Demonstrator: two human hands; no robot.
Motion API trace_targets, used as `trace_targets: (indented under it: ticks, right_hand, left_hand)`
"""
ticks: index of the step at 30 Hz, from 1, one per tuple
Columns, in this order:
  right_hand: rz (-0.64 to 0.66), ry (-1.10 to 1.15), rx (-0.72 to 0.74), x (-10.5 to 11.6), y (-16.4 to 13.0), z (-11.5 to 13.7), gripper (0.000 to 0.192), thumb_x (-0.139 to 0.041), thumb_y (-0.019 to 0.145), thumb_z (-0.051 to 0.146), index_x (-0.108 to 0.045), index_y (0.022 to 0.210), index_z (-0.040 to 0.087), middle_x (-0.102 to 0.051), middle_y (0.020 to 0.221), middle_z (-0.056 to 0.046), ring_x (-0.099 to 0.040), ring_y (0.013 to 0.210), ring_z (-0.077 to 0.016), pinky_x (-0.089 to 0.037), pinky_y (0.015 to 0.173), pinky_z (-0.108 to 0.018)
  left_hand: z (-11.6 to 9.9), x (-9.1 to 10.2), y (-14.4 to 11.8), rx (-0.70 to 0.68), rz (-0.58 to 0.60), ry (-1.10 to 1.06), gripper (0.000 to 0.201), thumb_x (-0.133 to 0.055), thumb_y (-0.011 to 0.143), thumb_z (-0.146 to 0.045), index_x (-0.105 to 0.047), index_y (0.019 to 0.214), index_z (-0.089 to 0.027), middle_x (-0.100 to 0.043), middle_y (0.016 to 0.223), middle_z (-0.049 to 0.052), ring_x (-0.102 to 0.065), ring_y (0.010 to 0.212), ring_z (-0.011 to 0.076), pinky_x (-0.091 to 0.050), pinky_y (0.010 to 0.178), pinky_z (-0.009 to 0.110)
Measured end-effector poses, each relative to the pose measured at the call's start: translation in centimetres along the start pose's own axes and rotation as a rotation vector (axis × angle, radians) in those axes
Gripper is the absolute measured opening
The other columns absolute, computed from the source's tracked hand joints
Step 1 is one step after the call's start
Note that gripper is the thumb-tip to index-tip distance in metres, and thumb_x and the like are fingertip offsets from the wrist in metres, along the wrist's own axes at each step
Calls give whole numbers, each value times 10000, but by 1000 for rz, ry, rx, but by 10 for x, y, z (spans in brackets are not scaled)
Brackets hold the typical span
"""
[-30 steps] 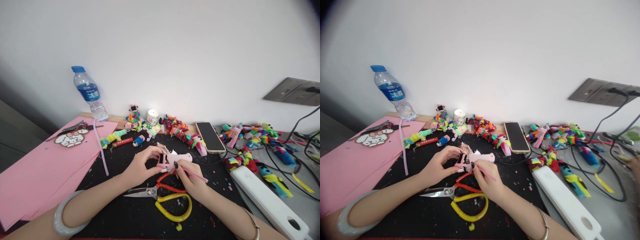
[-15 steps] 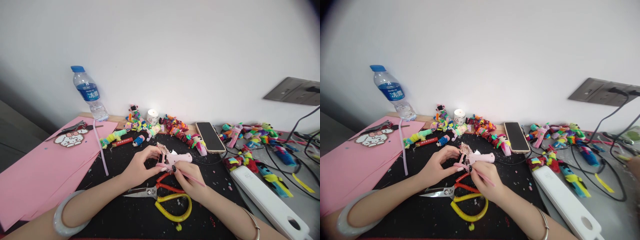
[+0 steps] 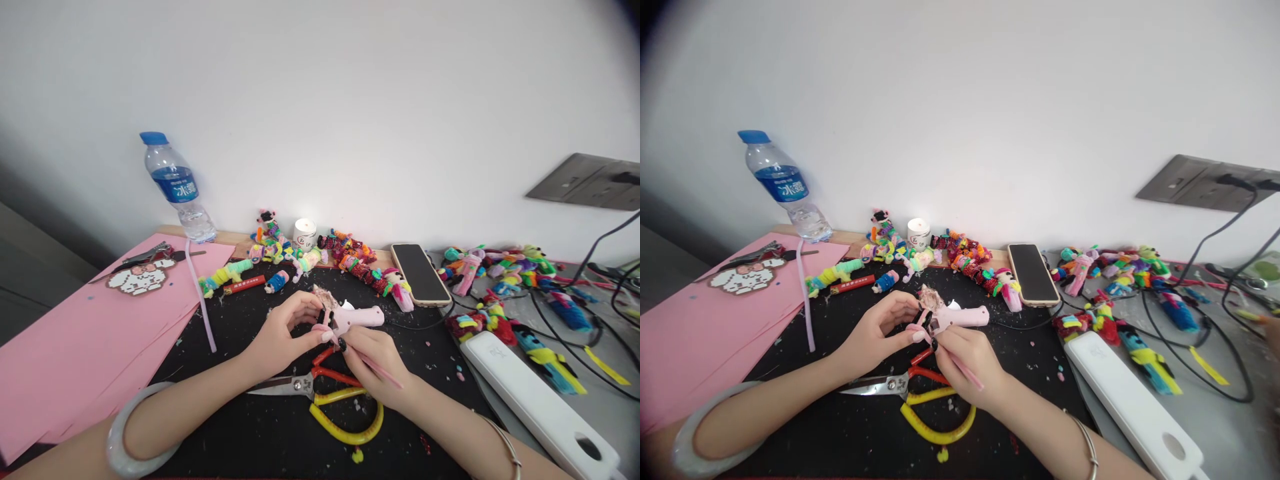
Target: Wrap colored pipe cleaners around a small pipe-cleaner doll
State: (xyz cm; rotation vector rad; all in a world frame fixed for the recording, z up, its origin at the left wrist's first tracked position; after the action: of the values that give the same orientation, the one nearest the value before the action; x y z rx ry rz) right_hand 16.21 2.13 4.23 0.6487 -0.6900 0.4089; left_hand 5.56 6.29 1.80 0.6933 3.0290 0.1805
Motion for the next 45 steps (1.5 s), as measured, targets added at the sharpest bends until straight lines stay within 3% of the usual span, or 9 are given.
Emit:
trace_targets:
  ticks: [4,10,17,37,45]
  right_hand:
    - [1,-24,11,0,-1,3,203,-357,885,100,-472,739,182,-431,636,7,-398,560,-120,-318,533,-244]
    - [-91,-131,63,10,-3,9,189,-371,853,90,-547,821,153,-464,612,-8,-433,548,-136,-335,518,-257]
    - [-99,-235,107,10,-2,17,186,-383,808,91,-529,726,171,-465,579,-7,-412,522,-139,-330,497,-261]
    - [-17,-409,195,-9,-2,30,236,-366,796,71,-486,630,186,-495,550,-4,-401,482,-137,-302,484,-263]
    - [2,-422,251,-14,-5,36,228,-378,811,90,-508,646,177,-484,540,0,-401,480,-135,-301,475,-270]
  left_hand:
    - [7,-3,0,48,15,-141,284,-669,745,-204,-490,966,-202,-608,993,34,-577,973,162,-451,864,295]
    - [15,2,4,105,-57,-274,296,-704,711,-205,-508,932,-195,-608,956,19,-561,932,138,-441,845,268]
    - [17,6,4,172,-125,-353,251,-689,728,-225,-515,904,-185,-613,860,0,-570,779,103,-457,675,204]
    - [16,-6,-2,208,-120,-418,256,-674,745,-272,-519,930,-185,-617,855,4,-569,785,122,-440,718,246]
    - [9,-10,-5,141,-123,-343,227,-656,756,-278,-511,909,-193,-609,854,10,-577,797,142,-443,706,254]
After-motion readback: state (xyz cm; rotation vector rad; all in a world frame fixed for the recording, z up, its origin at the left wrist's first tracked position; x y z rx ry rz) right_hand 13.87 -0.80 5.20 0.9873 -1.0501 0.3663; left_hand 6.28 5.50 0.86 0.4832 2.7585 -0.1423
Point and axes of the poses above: each hand's wrist, its own y-axis towards the middle knuckle, its own x-axis out of the back of the hand, z = x × y, the point moved 9 cm from there along y, towards the middle knuckle
